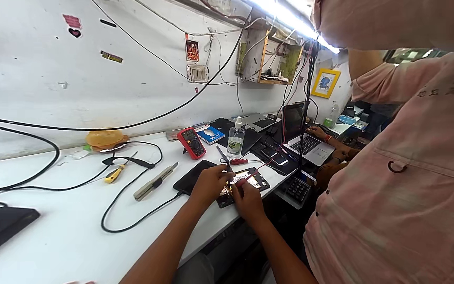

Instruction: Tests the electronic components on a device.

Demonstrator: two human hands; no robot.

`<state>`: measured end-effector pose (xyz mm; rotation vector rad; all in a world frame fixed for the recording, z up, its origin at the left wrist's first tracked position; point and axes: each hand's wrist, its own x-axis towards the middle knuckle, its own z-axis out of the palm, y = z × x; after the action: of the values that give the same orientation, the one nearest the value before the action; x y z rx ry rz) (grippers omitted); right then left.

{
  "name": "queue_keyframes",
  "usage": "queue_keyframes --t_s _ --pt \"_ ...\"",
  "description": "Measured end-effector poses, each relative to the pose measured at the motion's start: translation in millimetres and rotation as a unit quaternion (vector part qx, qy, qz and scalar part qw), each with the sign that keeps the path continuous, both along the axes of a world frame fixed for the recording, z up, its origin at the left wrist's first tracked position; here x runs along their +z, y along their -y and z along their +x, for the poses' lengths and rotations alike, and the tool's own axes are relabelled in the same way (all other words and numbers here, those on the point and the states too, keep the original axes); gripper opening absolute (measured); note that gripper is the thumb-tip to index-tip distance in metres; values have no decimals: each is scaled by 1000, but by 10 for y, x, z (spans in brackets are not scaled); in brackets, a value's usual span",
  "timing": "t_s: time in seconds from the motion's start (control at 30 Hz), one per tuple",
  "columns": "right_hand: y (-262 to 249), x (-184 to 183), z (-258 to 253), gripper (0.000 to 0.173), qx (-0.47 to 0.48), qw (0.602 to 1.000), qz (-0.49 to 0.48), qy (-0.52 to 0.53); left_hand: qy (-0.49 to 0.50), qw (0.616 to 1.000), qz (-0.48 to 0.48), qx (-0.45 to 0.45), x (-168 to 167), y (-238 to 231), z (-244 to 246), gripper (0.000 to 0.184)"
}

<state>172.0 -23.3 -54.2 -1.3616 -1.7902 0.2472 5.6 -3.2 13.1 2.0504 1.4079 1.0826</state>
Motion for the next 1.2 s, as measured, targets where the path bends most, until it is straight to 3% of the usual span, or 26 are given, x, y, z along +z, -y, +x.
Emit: queue_keyframes --t_s 1.2 --pt "25 -4 -3 29 5 1000 15 -6 -10 1000 -10 4 12 4 -12 15"
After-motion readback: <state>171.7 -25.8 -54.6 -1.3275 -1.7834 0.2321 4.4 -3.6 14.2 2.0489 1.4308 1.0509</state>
